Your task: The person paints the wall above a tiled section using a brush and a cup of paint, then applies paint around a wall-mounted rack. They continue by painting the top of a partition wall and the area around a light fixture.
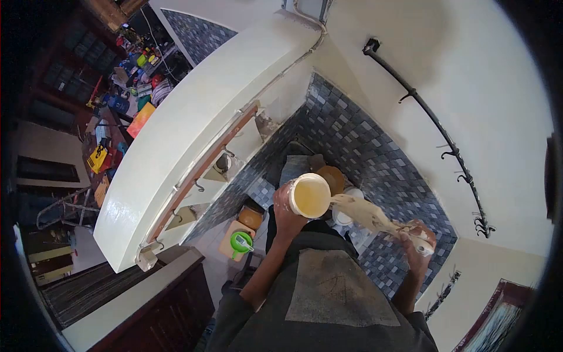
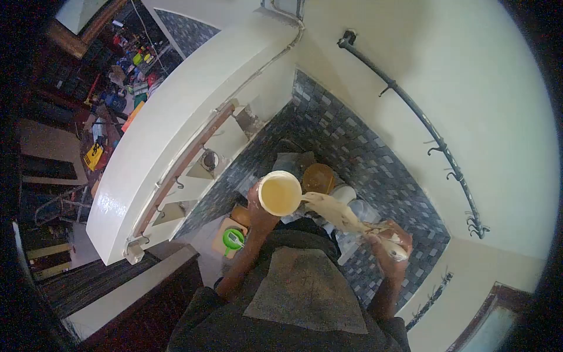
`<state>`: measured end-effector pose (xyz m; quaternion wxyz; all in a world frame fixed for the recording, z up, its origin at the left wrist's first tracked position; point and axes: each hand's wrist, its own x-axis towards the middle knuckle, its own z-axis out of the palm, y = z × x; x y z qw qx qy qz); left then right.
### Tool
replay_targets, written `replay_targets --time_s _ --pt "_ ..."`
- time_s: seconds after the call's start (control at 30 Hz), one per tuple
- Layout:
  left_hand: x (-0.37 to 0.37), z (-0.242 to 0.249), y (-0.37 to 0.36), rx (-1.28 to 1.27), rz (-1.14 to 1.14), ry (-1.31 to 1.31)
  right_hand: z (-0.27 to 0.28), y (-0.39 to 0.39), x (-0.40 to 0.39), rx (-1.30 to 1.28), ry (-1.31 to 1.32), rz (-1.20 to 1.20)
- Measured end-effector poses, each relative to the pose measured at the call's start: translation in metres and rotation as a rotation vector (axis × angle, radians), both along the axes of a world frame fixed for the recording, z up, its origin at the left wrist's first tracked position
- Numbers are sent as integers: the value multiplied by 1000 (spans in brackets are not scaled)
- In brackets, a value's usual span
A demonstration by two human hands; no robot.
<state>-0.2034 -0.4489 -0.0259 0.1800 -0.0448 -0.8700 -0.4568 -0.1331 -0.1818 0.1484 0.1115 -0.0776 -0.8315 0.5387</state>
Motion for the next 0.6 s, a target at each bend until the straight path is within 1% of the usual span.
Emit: replay_targets --time_s 0.07,0.1,0.13,0.17,0.23,0.27,0.33,0.37,0.43,0.47,0.53,0.57,0.6 --pt "-2 9 0 -16 -28 -50 -9 11 2 -22 12 -104" --pt "-2 0 0 16 -54 -52 -11 14 2 -36 17 -146" --pt "-2 -10 0 50 -81 -55 1 7 -2 -88 -20 -156" --pt "0 -18 2 54 -92 -41 -2 6 -3 -164 -1 -133" --pt "0 -8 5 32 -98 5 -12 6 -3 -317 36 -88" --pt "1 0 6 5 -93 37 -18 4 -4 -260 67 -56" --pt "0 14 9 94 -104 89 -27 -6 -9 -148 128 14" --pt "0 17 8 137 -107 115 -23 -10 -11 -68 63 48" --pt "0 18 7 80 -92 107 -5 -20 -18 93 -70 120" --pt "-1 18 6 52 -85 103 -13 -16 -17 22 -9 104" --pt "-2 16 7 150 -19 143 -38 4 -11 -120 110 73" --pt "-3 15 6 199 15 164 -44 15 -10 -46 149 103" --pt "-3 13 3 160 25 121 -48 26 -9 27 190 132"
